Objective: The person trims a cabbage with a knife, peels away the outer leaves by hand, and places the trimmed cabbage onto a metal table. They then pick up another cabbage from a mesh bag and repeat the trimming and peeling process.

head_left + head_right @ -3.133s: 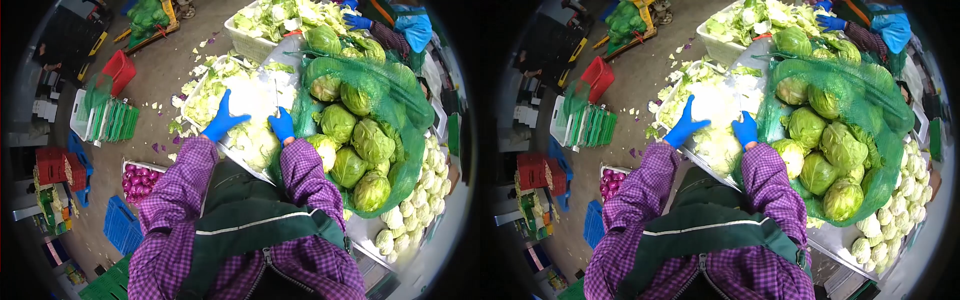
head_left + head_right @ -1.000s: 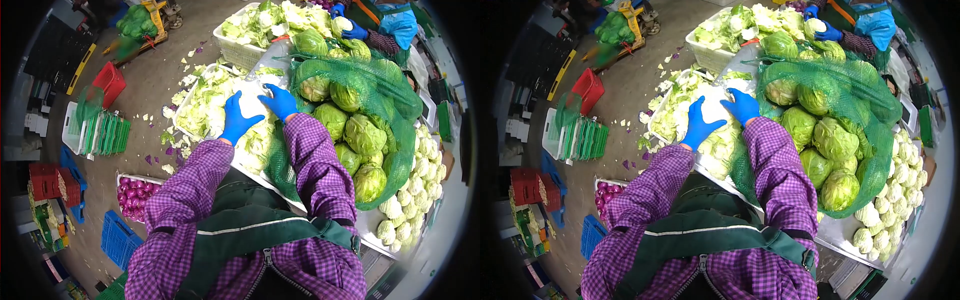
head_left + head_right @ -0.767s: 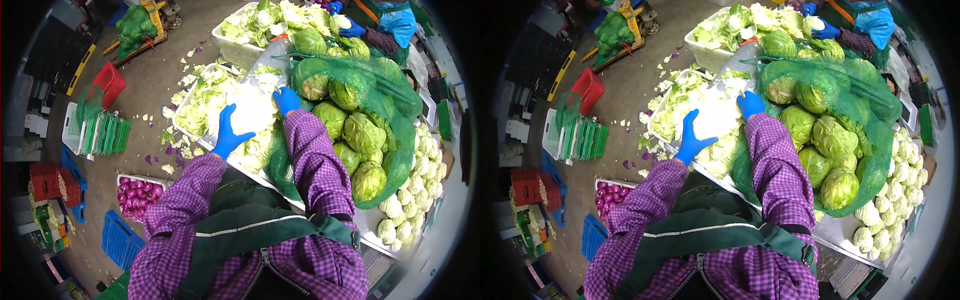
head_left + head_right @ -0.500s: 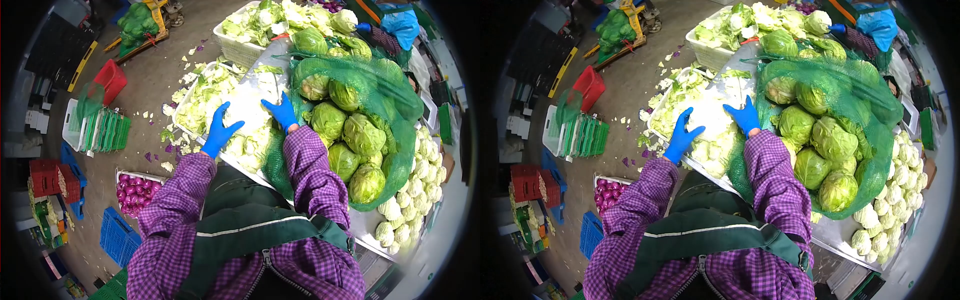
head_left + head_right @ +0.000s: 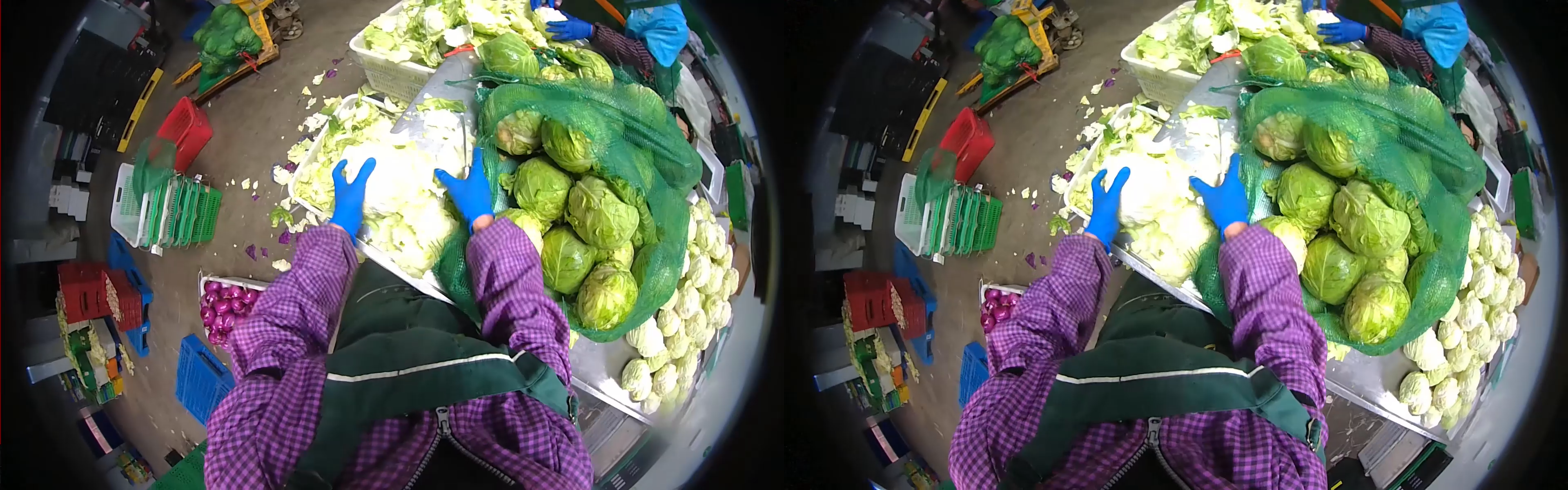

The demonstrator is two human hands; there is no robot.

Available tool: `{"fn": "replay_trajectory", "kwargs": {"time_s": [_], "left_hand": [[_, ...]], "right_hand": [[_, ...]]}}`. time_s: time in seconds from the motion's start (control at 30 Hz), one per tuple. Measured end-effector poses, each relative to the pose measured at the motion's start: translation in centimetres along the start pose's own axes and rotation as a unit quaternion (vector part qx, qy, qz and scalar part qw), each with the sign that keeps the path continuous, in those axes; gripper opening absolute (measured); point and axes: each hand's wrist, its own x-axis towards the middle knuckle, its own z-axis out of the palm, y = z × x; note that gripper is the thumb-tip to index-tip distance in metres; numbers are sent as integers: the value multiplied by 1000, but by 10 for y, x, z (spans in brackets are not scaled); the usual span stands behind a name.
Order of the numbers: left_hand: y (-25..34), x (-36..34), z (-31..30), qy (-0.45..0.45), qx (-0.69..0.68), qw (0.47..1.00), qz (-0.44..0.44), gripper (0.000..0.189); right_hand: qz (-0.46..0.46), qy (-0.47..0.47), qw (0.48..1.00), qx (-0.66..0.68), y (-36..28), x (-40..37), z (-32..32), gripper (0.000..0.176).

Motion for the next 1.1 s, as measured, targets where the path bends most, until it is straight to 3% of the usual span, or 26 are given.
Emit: {"fn": "replay_trajectory", "kwargs": {"time_s": [0.03,0.07,0.13,0.17,0.2,0.27,0.33,0.4,0.5,0.53,0.57,0.6,0.63,0.67,0.7,0.73,0.8,0.87,0.9,1.1], "left_hand": [[2,-9,6,38,-39,998,-29,88],[-4,-10,8,43,-39,998,-31,88],[-12,-12,15,82,-16,996,-34,92],[-11,-15,19,85,18,996,-31,96],[-11,-14,20,87,16,996,-31,96],[-9,-13,20,85,57,994,-26,97],[0,-14,17,81,56,995,-32,96],[2,-19,8,37,58,996,-50,98],[-28,9,-21,-10,134,991,-16,109],[-21,5,-27,-10,133,991,-13,109],[-16,-4,-35,-46,301,941,145,113],[-5,-13,-40,-80,453,838,293,118],[17,-13,-43,-137,494,781,357,126],[28,-10,-40,-140,494,782,354,126],[37,-2,-35,-209,532,732,371,126],[44,9,-29,-276,565,674,388,126],[36,23,-21,-315,532,684,387,131],[28,34,-13,-297,421,797,316,124],[26,33,-7,-275,405,815,309,123],[16,28,-2,-239,429,802,341,123]], "right_hand": [[-11,-17,997,71,-23,-11,5,99],[-26,-50,998,-12,-38,-21,10,100],[-154,-44,983,-95,-37,-27,36,91],[-166,-32,980,-109,-32,-20,45,67],[-167,-35,979,-110,-33,-11,46,67],[47,-37,997,-53,-30,8,38,41],[-65,24,998,10,31,33,43,29],[19,18,998,-51,28,30,27,31],[-21,51,998,-22,52,31,24,38],[-68,112,991,-39,54,25,22,39],[-113,173,977,-55,56,18,20,41],[-113,174,977,-55,53,11,16,41],[-129,143,980,-45,40,1,9,41],[-142,111,983,-36,23,-14,-2,40],[-51,15,999,3,-24,-37,-14,35],[-13,-35,999,25,-29,-46,-11,34],[-180,-44,982,24,-18,-58,10,37],[-234,-37,971,-34,-23,-67,24,47],[-152,-87,983,-57,-34,-72,22,58],[-129,-97,973,-163,-24,-54,30,63]]}}
